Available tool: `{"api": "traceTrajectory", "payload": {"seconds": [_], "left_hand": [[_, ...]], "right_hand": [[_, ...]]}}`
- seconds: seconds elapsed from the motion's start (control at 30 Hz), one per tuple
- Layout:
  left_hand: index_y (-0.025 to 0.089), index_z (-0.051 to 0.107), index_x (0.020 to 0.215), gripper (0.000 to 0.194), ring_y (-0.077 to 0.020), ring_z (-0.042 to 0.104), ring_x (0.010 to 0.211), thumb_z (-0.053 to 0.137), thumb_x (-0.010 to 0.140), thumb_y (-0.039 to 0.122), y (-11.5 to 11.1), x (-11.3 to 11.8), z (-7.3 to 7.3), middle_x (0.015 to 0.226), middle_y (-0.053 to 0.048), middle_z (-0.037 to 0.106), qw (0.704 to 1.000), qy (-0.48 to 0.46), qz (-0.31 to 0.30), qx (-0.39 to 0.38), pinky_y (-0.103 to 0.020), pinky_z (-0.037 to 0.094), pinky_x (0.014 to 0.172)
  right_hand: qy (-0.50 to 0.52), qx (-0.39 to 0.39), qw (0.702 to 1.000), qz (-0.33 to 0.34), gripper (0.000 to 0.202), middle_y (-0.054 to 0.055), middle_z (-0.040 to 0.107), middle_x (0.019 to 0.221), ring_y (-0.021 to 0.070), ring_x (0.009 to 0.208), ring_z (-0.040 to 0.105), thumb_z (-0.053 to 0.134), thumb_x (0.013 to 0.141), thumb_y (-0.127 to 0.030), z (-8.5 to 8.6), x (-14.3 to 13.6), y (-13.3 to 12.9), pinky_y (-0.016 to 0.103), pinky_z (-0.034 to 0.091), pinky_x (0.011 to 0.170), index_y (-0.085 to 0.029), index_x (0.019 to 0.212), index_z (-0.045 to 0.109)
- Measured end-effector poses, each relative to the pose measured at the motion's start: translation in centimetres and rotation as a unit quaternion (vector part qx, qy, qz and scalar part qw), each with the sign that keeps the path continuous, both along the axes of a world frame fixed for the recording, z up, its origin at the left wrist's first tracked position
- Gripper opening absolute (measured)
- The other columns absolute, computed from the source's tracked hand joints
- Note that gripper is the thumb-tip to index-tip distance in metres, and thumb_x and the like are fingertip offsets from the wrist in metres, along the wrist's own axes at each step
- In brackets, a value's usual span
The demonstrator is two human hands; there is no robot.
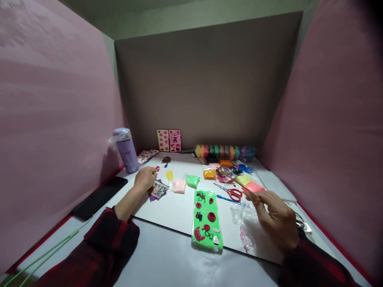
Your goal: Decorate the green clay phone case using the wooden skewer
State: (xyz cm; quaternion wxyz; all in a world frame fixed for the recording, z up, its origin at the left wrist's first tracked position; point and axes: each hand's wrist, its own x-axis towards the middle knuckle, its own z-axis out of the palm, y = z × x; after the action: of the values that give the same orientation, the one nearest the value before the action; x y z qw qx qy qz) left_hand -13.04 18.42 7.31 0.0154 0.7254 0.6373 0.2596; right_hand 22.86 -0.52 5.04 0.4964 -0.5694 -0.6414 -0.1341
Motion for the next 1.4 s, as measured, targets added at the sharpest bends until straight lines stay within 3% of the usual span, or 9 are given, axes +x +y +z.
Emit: {"api": "traceTrajectory", "payload": {"seconds": [0.3, 0.6, 0.77, 0.9, 0.97, 1.07, 1.13, 1.23, 1.4], "left_hand": [[0.017, 0.069, 0.077, 0.021, -0.0196, 0.061, 0.073, 0.05, 0.079, 0.026, 0.5, -1.0, -0.4, 0.078, -0.007, 0.069, 0.999, -0.017, -0.004, 0.026, -0.027, 0.04, 0.064], [0.015, 0.068, 0.09, 0.03, -0.0201, 0.059, 0.082, 0.041, 0.077, 0.013, 0.7, 3.8, 0.2, 0.089, -0.009, 0.066, 0.991, -0.024, -0.109, 0.078, -0.028, 0.042, 0.073], [0.018, 0.06, 0.076, 0.019, -0.0176, 0.054, 0.072, 0.047, 0.083, 0.028, -3.2, 6.6, 0.6, 0.077, -0.004, 0.061, 0.982, -0.046, -0.142, 0.116, -0.027, 0.038, 0.068], [0.019, 0.05, 0.068, 0.021, -0.0146, 0.049, 0.063, 0.049, 0.085, 0.03, -7.2, 7.9, 0.3, 0.066, -0.001, 0.053, 0.967, -0.063, -0.201, 0.14, -0.026, 0.035, 0.06], [0.018, 0.049, 0.068, 0.02, -0.0137, 0.048, 0.061, 0.049, 0.086, 0.028, -8.7, 8.4, -0.2, 0.065, 0.0, 0.052, 0.959, -0.071, -0.247, 0.116, -0.026, 0.034, 0.059], [0.018, 0.053, 0.073, 0.014, -0.0138, 0.05, 0.063, 0.05, 0.086, 0.023, -10.4, 8.9, -0.9, 0.069, 0.0, 0.056, 0.95, -0.076, -0.295, 0.06, -0.026, 0.036, 0.06], [0.019, 0.055, 0.076, 0.012, -0.014, 0.051, 0.066, 0.048, 0.086, 0.021, -11.4, 9.3, -1.2, 0.073, -0.001, 0.059, 0.946, -0.086, -0.311, 0.035, -0.026, 0.038, 0.062], [0.019, 0.058, 0.08, 0.014, -0.0145, 0.053, 0.067, 0.047, 0.087, 0.022, -12.5, 9.5, -1.4, 0.075, -0.002, 0.06, 0.937, -0.101, -0.335, 0.013, -0.027, 0.039, 0.062], [0.021, 0.06, 0.084, 0.012, -0.016, 0.055, 0.069, 0.048, 0.086, 0.022, -13.3, 9.3, -1.8, 0.076, -0.003, 0.062, 0.936, -0.096, -0.338, 0.002, -0.028, 0.042, 0.061]], "right_hand": [[0.002, 0.008, 1.0, -0.003, 0.025, 0.004, 0.064, 0.073, 0.0181, 0.071, 0.059, 0.05, 0.089, -0.035, 0.1, -0.1, 0.0, 0.03, 0.042, 0.066, -0.019, 0.076, 0.064], [0.031, -0.017, 0.999, -0.002, 0.026, 0.005, 0.063, 0.072, 0.0197, 0.071, 0.058, 0.049, 0.089, -0.035, 0.2, 0.0, 0.1, 0.031, 0.043, 0.066, -0.021, 0.074, 0.064], [0.135, -0.011, 0.991, 0.026, 0.027, 0.004, 0.062, 0.076, 0.018, 0.073, 0.058, 0.045, 0.092, -0.034, 0.5, -0.4, -0.7, 0.031, 0.043, 0.068, -0.02, 0.08, 0.064], [0.252, 0.03, 0.963, 0.087, 0.031, 0.004, 0.062, 0.082, 0.0145, 0.065, 0.054, 0.037, 0.095, -0.034, 0.7, -1.4, -1.2, 0.029, 0.042, 0.06, -0.021, 0.084, 0.063], [0.284, 0.081, 0.947, 0.126, 0.034, 0.005, 0.062, 0.088, 0.014, 0.061, 0.053, 0.034, 0.096, -0.035, 0.7, -1.9, -1.2, 0.031, 0.042, 0.057, -0.021, 0.085, 0.063], [0.263, 0.115, 0.952, 0.108, 0.041, 0.008, 0.061, 0.089, 0.021, 0.079, 0.058, 0.033, 0.094, -0.044, 0.6, -2.2, -1.2, 0.039, 0.045, 0.071, -0.021, 0.082, 0.064], [0.245, 0.089, 0.96, 0.107, 0.041, 0.007, 0.059, 0.082, 0.0222, 0.083, 0.057, 0.034, 0.093, -0.047, 0.5, -2.2, -1.4, 0.039, 0.044, 0.074, -0.021, 0.083, 0.065], [0.233, 0.022, 0.958, 0.164, 0.032, 0.003, 0.056, 0.072, 0.0175, 0.073, 0.055, 0.036, 0.095, -0.037, 0.4, -2.2, -1.8, 0.033, 0.044, 0.067, -0.022, 0.088, 0.064], [0.178, -0.087, 0.959, 0.201, 0.026, 0.002, 0.062, 0.072, 0.015, 0.068, 0.058, 0.041, 0.094, -0.029, 0.1, -2.5, -1.8, 0.03, 0.046, 0.063, -0.02, 0.084, 0.063]]}}
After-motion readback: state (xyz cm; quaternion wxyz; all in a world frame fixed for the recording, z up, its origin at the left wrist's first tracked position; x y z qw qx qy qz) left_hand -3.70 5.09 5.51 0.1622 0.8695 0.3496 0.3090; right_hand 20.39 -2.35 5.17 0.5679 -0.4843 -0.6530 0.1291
